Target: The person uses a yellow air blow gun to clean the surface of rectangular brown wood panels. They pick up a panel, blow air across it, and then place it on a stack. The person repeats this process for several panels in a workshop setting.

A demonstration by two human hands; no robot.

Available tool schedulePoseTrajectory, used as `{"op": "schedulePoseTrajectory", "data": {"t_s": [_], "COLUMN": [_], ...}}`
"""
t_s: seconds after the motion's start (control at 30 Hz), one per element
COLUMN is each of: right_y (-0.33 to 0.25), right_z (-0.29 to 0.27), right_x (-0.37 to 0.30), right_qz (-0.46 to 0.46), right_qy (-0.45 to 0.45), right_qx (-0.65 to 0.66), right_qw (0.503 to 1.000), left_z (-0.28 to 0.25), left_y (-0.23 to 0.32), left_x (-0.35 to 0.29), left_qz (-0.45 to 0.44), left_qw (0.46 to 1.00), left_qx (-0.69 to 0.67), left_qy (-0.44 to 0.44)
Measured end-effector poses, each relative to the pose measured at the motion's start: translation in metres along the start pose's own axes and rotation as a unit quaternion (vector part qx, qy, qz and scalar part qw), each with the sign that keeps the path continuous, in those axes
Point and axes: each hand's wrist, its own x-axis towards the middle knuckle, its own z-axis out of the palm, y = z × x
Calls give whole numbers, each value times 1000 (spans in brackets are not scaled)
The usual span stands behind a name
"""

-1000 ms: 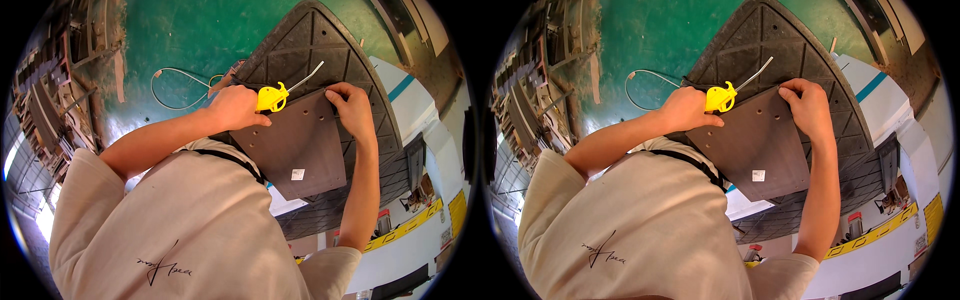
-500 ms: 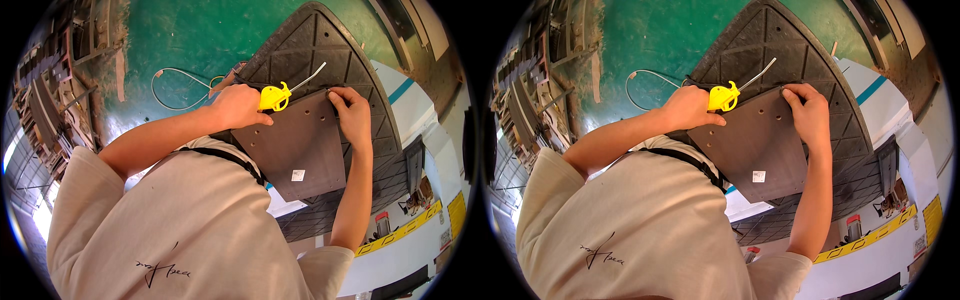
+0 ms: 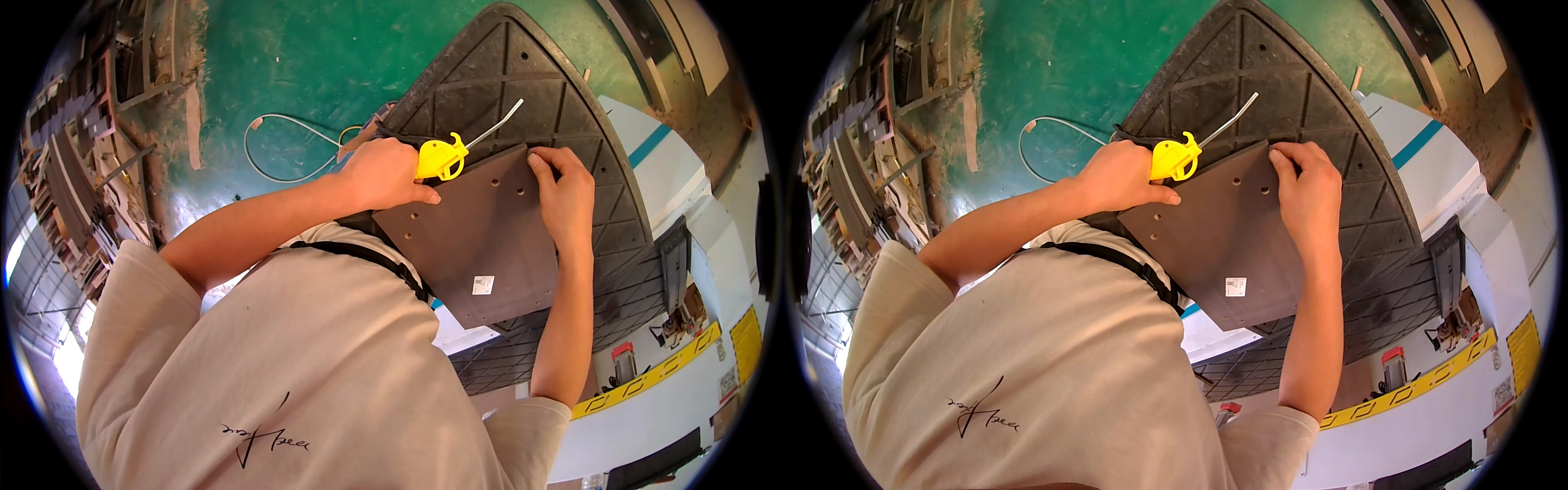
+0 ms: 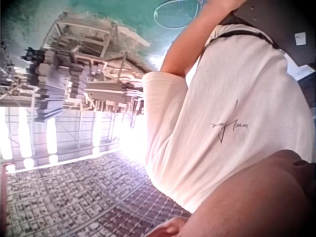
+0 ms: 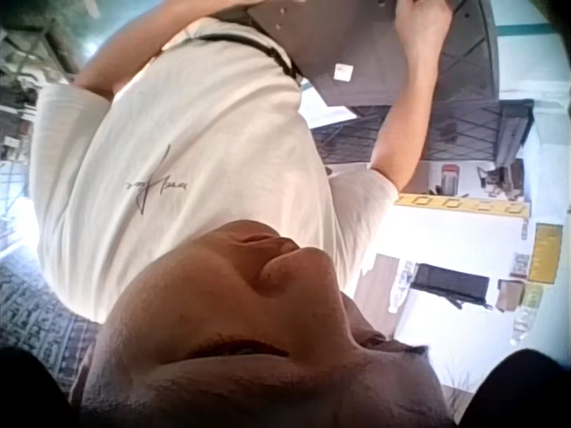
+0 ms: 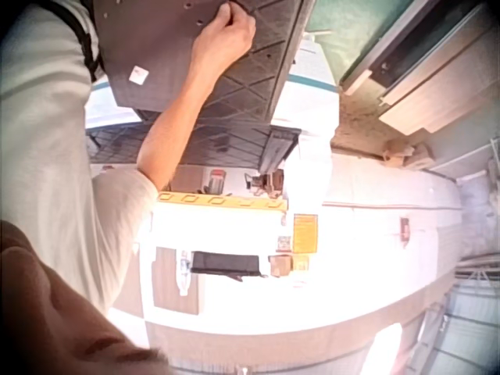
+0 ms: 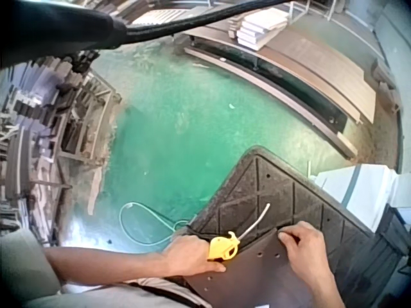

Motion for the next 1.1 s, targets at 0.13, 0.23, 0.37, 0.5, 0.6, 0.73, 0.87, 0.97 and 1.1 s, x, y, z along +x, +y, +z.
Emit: {"op": "schedulePoseTrajectory", "data": {"t_s": [0.13,0.23,0.37,0.5,0.6,0.73,0.87,0.97,1.1], "right_y": [2,12,18,11,12,9,12,24,8], "right_z": [4,0,-2,-5,-2,-4,-2,0,2], "right_x": [6,9,11,17,21,25,26,24,16], "right_qz": [-66,-66,13,16,-2,-3,8,8,-16], "right_qy": [6,14,-22,-49,-52,-64,-42,-24,-25], "right_qx": [-85,-119,42,36,26,5,-9,35,21], "right_qw": [994,991,999,998,998,998,999,999,999], "left_z": [-2,2,1,-2,0,2,0,2,0], "left_y": [2,-1,-1,1,-1,-2,1,-2,-2], "left_x": [0,1,2,1,2,1,1,2,2], "left_qz": [-15,-5,-4,-4,-4,-8,-23,-14,-7], "left_qw": [1000,1000,1000,1000,1000,1000,999,1000,1000], "left_qx": [14,0,-15,7,7,2,24,9,8], "left_qy": [-16,6,-8,-4,-8,-6,-18,-12,-8]}}
